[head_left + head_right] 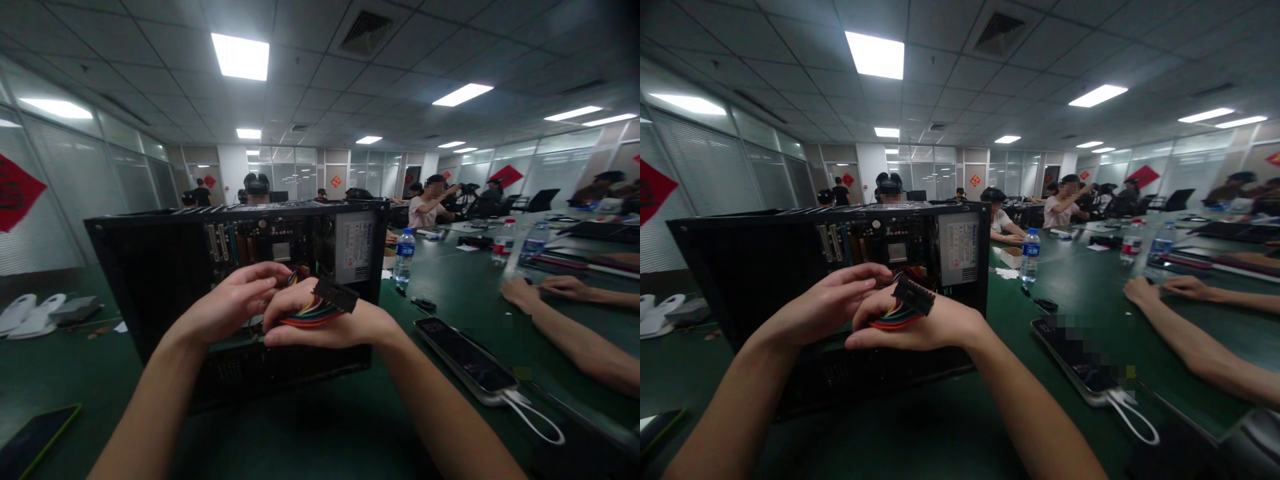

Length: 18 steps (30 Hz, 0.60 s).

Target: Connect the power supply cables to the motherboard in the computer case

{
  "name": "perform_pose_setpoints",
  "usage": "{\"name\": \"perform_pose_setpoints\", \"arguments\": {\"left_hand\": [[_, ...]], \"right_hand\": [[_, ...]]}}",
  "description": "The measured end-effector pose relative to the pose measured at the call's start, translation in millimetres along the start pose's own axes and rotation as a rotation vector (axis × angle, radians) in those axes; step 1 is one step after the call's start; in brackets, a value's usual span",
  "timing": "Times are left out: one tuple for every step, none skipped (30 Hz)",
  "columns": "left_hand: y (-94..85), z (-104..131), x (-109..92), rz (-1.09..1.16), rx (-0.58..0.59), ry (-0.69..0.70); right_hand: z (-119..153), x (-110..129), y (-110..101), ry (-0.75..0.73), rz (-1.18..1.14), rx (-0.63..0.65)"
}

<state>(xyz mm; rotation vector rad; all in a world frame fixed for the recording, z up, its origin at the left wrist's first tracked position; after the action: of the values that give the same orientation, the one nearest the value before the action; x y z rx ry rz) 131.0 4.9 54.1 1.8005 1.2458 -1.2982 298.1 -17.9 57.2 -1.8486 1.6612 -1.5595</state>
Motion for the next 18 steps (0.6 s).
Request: {"name": "perform_pose_setpoints", "arguments": {"left_hand": [[1.6, 2.9, -3.1, -0.086, 0.058, 0.005], [2.6, 5.9, -6.3, -0.177, 0.105, 0.012], [2.7, 8.5, -9.3, -0.269, 0.132, 0.024], [2.3, 10.6, -12.1, -0.356, 0.144, 0.039], [1.6, 12.0, -14.1, -0.429, 0.151, 0.059], [1.1, 12.8, -15.1, -0.481, 0.164, 0.074], [0.6, 12.9, -15.0, -0.505, 0.181, 0.081], [0.1, 12.6, -13.8, -0.505, 0.202, 0.081], [-0.9, 11.8, -11.9, -0.492, 0.219, 0.077], [-2.5, 10.9, -9.6, -0.476, 0.229, 0.070], [-4.9, 9.9, -7.1, -0.465, 0.235, 0.059], [-8.0, 9.0, -4.1, -0.466, 0.246, 0.041], [-11.4, 8.2, -0.7, -0.481, 0.268, 0.017], [-15.0, 7.5, 3.5, -0.514, 0.304, -0.013], [-18.5, 6.7, 8.8, -0.564, 0.353, -0.056], [-21.8, 5.7, 15.3, -0.629, 0.406, -0.105], [-24.6, 4.0, 22.9, -0.709, 0.453, -0.150], [-26.8, 1.3, 31.3, -0.794, 0.482, -0.180]], "right_hand": [[0.9, 0.3, -2.1, 0.017, -0.068, -0.009], [1.4, -0.2, -3.5, 0.041, -0.148, -0.018], [1.3, -1.3, -4.2, 0.069, -0.235, -0.030], [0.6, -2.7, -4.2, 0.097, -0.315, -0.049], [-0.8, -4.4, -3.9, 0.123, -0.385, -0.084], [-2.8, -6.3, -3.3, 0.143, -0.436, -0.132], [-5.2, -8.2, -2.8, 0.156, -0.464, -0.192], [-7.6, -10.3, -2.5, 0.159, -0.467, -0.263], [-9.9, -12.6, -2.6, 0.153, -0.448, -0.339], [-11.9, -15.1, -2.7, 0.140, -0.411, -0.407], [-13.6, -18.0, -2.8, 0.126, -0.361, -0.462], [-15.0, -21.5, -2.9, 0.116, -0.306, -0.505], [-16.1, -25.5, -3.2, 0.111, -0.258, -0.535], [-16.9, -30.1, -3.6, 0.118, -0.224, -0.556], [-17.6, -34.7, -4.1, 0.132, -0.202, -0.568], [-18.1, -38.8, -4.6, 0.146, -0.186, -0.571], [-18.4, -42.0, -5.1, 0.156, -0.166, -0.567], [-18.8, -44.0, -5.3, 0.162, -0.134, -0.550]]}}
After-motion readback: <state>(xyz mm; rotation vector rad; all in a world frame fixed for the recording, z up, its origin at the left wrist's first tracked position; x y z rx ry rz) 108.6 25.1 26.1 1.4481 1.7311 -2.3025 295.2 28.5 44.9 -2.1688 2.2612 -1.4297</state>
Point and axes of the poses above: each hand's wrist, its own z-axis away from the middle knuckle, its own y-axis out of the palm, x = y × z, the point moved 3 cm from there along -z, towards the middle knuckle, and after that the axes turned 13 degrees about y, right-handed, at the moved point
